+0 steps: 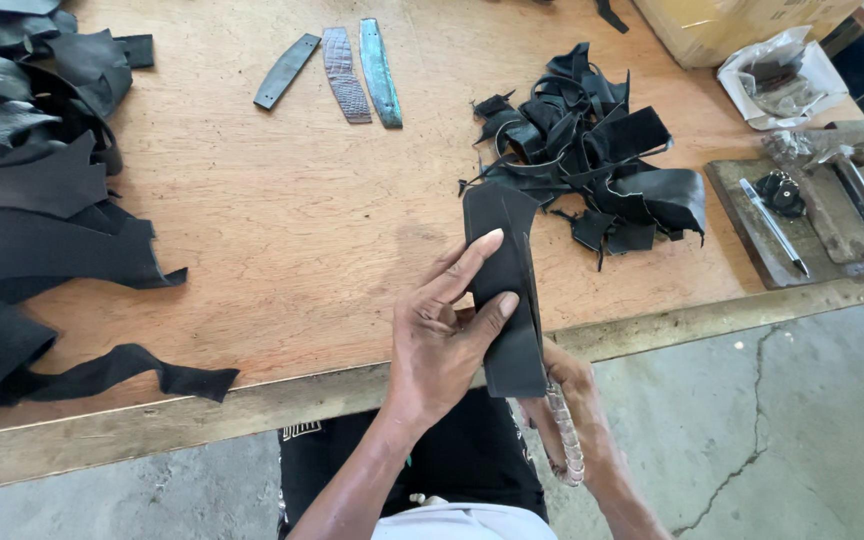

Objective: The person cuts black leather pieces using large shears on a wooden workbench, handling various scraps and strips.

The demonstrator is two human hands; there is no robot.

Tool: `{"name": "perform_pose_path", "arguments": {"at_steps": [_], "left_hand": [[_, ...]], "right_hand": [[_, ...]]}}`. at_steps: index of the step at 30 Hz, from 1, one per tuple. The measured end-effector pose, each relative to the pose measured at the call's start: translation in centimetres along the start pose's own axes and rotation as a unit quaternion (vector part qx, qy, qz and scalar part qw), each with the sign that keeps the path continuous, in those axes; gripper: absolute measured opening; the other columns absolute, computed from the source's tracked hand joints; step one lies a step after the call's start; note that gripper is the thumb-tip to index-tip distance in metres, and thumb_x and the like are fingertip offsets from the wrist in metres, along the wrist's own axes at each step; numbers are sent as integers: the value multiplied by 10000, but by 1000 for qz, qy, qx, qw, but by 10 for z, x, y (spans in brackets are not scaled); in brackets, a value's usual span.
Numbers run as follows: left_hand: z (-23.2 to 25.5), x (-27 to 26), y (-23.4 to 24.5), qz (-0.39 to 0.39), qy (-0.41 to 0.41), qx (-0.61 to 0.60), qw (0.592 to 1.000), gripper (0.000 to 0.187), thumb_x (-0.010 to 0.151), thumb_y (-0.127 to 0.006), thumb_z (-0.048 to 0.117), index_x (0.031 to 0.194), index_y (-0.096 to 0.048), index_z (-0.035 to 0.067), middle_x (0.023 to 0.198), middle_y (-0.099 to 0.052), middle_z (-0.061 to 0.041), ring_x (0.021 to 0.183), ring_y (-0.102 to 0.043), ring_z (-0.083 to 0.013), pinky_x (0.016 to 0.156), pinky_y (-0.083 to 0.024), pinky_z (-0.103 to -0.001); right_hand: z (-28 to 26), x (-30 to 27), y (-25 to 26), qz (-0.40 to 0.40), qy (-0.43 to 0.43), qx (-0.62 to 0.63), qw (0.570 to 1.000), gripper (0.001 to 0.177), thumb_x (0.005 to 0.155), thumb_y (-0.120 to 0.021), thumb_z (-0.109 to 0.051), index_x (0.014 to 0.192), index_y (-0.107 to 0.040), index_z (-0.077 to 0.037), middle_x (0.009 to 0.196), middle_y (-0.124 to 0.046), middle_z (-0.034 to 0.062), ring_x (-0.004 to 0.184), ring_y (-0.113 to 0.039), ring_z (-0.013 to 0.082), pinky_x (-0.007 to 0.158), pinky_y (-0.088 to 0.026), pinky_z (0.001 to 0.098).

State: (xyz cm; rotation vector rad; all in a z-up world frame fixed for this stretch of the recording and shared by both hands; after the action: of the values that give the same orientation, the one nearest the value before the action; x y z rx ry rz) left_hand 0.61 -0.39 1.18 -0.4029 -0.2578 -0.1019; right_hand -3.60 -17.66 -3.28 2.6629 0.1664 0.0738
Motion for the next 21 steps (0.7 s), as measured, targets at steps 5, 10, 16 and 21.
{"name": "perform_pose_path", "arguments": {"at_steps": [5, 10, 16, 21], "left_hand": [[-1, 1, 1, -5, -3, 5, 1000, 553, 910, -688, -105, 1431, -572, 41, 1449, -560, -105, 1214, -638, -157, 912, -641, -263], [-4, 1, 2, -6, -2, 2, 1000, 546, 907, -693, -94, 1422, -581, 48, 1458, -565, -112, 1237, -640, -171, 942, -666, -273], [-4, 2, 4, -10, -8, -13, 1000, 545, 914, -688, -101, 1427, -575, 43, 1469, -540, -113, 1245, -626, -170, 971, -655, -282], [-5, 2, 5, -15, 0, -11, 1000, 539, 916, -685, -98, 1424, -576, 46, 1470, -541, -106, 1246, -628, -166, 985, -653, -289]], "right_hand": [[5, 1, -6, 35, -5, 19, 999, 61, 842, -666, -35, 899, -648, -20, 611, -539, 9, 497, -505, 79, 441, -415, 276], [9, 1, -8, 44, -46, 25, 998, 126, 810, -641, 12, 924, -682, -26, 558, -546, 12, 431, -506, 79, 392, -404, 280], [12, 1, -6, 42, 18, 17, 999, 149, 787, -626, 59, 903, -672, -22, 603, -556, -8, 483, -519, 51, 426, -412, 246], [17, -2, -8, 38, 8, 62, 997, 139, 794, -609, 97, 845, -667, -18, 650, -542, -2, 503, -485, 60, 432, -379, 252]]}}
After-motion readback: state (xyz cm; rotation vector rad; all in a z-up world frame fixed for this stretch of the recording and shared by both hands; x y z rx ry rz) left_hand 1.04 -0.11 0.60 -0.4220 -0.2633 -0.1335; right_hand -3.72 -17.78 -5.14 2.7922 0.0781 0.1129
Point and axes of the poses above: each hand's wrist, its own x-axis towards the middle knuckle, its own y-axis out of the back of the hand, z = x × y, the point moved 1 cm from there along x, towards the middle knuckle
